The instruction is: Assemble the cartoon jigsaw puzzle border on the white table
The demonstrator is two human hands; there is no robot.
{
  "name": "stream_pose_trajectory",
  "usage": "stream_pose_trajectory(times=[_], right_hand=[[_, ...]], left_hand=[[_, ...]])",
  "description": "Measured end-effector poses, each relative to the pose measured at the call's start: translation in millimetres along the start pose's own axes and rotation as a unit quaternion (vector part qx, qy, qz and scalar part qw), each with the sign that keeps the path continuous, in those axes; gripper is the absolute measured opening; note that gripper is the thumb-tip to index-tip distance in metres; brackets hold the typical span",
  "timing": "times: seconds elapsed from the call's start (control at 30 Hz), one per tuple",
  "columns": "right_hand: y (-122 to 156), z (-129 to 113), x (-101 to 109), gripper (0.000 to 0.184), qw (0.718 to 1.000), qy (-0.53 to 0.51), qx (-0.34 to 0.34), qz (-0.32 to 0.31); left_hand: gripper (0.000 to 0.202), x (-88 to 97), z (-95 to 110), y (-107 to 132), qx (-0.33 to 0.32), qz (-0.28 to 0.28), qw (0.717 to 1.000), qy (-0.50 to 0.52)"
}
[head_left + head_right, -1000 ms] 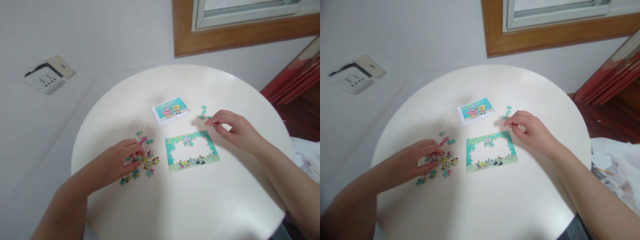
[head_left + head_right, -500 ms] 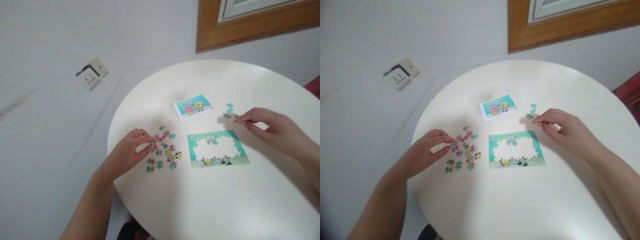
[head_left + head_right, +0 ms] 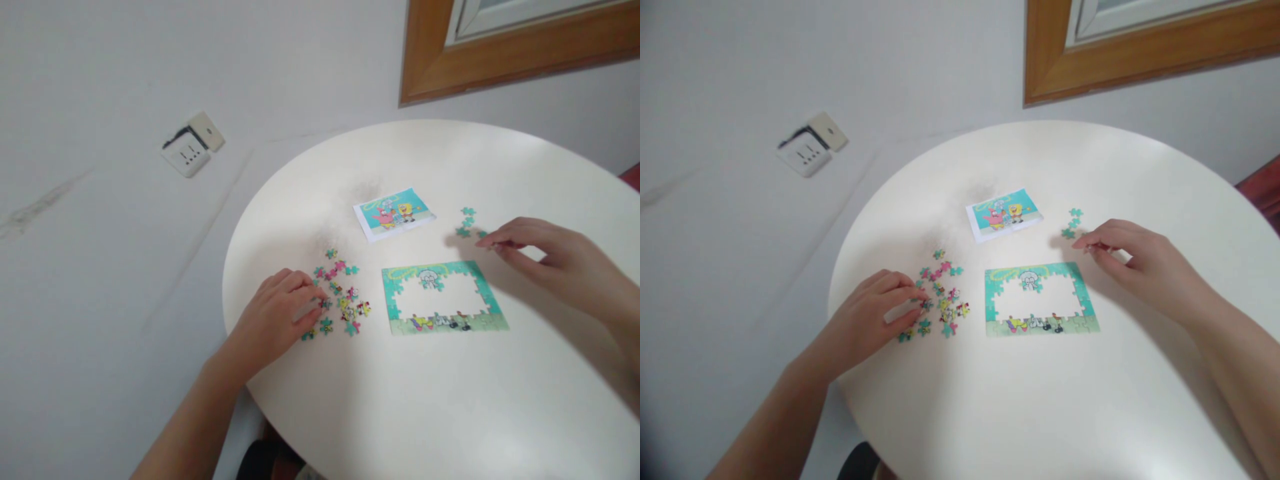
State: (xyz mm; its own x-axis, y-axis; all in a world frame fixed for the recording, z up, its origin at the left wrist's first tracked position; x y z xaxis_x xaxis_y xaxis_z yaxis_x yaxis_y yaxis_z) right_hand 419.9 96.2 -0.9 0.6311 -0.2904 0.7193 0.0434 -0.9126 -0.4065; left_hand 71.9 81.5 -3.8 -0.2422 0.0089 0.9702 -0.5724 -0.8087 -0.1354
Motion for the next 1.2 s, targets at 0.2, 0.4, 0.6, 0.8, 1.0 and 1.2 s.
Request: stream_pose_trajectory(times=[0.2,0.4,0.6,0.8,1.0,1.2], right_hand=[[0,-2,0,0.018,1.000,0.002,-0.006,-0.006],[-1,-5,1,0.019,1.000,-0.006,0.018,0.001],[-1,-9,1,0.018,0.999,-0.022,0.026,-0.004],[-3,-13,1,0.019,0.999,-0.033,0.027,-0.002],[-3,-15,1,0.021,0.999,-0.032,0.021,-0.009],[-2,-16,2,0.019,0.999,-0.031,0.031,-0.010]], left_hand=[[0.021,-1.6,8,-3,-0.031,0.001,0.999,0.010],[0.020,1.1,0,-2,-0.003,0.043,0.999,0.015],[0.021,-2.1,-6,5,0.064,0.034,0.996,-0.052],[0.021,-3.1,-9,6,0.064,0.042,0.997,-0.025],[0.023,-6.1,-12,4,0.057,0.047,0.997,0.011],[0.021,-8.8,-12,4,0.068,0.044,0.996,0.038]])
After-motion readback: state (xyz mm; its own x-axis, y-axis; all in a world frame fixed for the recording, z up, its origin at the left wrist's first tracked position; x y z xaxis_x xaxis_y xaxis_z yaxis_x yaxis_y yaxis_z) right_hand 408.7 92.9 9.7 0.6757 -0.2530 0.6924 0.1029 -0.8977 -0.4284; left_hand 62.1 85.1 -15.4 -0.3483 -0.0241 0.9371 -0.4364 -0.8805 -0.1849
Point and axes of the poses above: each hand's wrist, its own y-axis away from the middle knuckle, its own x-axis out of the back of the hand, z = x × y, the point moved 10 cm from there along -y, towards the middle knuckle, and after that the axes turned 9 degrees about z, right-handed, at the moved point
